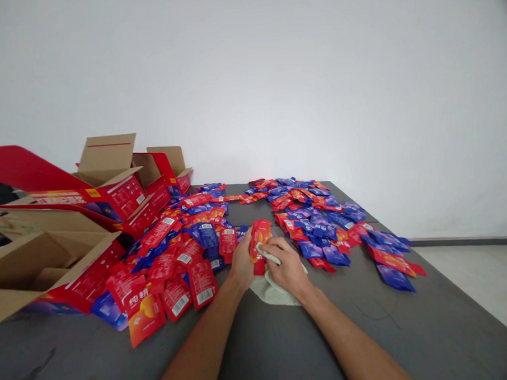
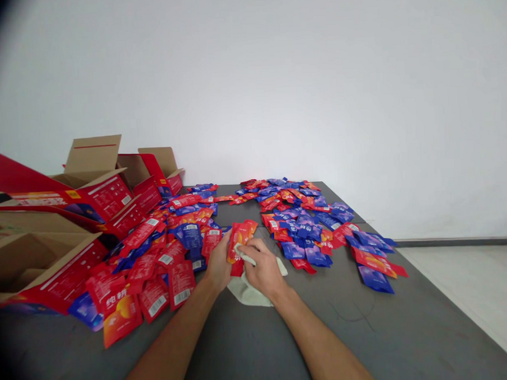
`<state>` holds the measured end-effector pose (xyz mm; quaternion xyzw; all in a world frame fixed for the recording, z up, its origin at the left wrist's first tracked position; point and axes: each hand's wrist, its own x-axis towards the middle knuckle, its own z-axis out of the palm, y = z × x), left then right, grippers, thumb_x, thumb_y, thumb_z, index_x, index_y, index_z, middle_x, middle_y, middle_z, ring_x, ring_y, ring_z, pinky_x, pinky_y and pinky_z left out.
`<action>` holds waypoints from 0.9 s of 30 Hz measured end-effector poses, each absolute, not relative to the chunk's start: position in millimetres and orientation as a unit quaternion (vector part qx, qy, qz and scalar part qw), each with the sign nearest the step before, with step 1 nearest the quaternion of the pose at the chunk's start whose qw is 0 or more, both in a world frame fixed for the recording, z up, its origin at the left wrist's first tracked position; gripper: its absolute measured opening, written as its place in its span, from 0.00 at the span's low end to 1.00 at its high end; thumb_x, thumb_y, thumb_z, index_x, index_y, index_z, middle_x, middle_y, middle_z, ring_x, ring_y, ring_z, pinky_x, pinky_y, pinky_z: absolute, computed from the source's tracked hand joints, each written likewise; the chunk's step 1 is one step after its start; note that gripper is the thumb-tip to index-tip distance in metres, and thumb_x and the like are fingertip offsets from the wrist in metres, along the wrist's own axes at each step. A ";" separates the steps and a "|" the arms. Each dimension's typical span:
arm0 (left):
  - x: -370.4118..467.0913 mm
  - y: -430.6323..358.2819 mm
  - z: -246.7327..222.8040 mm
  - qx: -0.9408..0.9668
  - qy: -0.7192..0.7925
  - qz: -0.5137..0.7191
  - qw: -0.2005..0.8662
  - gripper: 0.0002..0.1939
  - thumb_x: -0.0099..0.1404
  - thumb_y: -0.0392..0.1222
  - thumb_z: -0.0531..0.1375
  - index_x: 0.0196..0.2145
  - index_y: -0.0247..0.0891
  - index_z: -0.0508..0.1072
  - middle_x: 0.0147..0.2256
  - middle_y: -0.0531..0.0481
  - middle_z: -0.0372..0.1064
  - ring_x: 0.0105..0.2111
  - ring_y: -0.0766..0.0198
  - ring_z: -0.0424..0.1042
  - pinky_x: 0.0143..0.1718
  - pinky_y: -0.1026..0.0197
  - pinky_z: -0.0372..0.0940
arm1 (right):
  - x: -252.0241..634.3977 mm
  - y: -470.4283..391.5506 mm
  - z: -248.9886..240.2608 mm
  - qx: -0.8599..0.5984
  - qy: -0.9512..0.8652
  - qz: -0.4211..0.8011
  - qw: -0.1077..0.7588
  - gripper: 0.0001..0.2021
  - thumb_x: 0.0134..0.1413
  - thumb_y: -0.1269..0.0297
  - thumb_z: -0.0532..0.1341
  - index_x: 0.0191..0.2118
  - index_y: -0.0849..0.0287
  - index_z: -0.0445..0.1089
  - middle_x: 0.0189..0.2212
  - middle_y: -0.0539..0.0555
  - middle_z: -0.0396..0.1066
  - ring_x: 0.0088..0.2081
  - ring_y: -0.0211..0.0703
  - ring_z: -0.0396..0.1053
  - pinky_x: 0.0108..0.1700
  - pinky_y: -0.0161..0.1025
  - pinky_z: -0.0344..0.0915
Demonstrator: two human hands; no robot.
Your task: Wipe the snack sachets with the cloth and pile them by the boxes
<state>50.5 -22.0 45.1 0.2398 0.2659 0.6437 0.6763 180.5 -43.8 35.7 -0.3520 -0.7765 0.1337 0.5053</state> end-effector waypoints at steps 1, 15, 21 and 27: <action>49.7 -22.4 45.3 0.242 0.264 0.639 0.680 0.17 0.61 0.48 0.64 0.45 0.36 0.75 0.38 0.47 0.77 0.38 0.60 0.76 0.42 0.60 0.69 | 180.1 -44.1 35.3 -0.346 -0.786 0.134 0.494 0.19 0.56 0.74 0.56 0.49 0.50 0.75 0.42 0.55 0.70 0.44 0.43 0.71 0.47 0.40 0.70; 52.0 -29.9 36.3 0.284 0.262 0.526 0.757 0.17 0.60 0.45 0.65 0.44 0.33 0.76 0.39 0.42 0.77 0.43 0.54 0.76 0.43 0.57 0.70 | 189.6 -38.8 32.1 -0.437 -0.748 0.061 0.496 0.20 0.59 0.73 0.54 0.54 0.52 0.72 0.45 0.57 0.65 0.43 0.43 0.68 0.46 0.38 0.68; 47.3 -29.2 53.7 0.276 0.257 0.529 0.760 0.17 0.61 0.50 0.61 0.39 0.32 0.76 0.34 0.44 0.78 0.37 0.55 0.77 0.40 0.57 0.71 | 174.7 -53.6 34.0 -0.392 -0.836 0.093 0.374 0.25 0.50 0.79 0.56 0.52 0.51 0.72 0.43 0.54 0.67 0.43 0.42 0.68 0.45 0.35 0.67; 39.8 -19.9 53.2 0.277 0.271 0.580 0.717 0.16 0.59 0.43 0.58 0.42 0.32 0.76 0.35 0.44 0.78 0.36 0.56 0.77 0.37 0.58 0.72 | 175.2 -56.4 36.8 -0.377 -0.860 0.105 0.327 0.26 0.46 0.80 0.56 0.49 0.49 0.73 0.44 0.51 0.68 0.45 0.41 0.70 0.45 0.33 0.66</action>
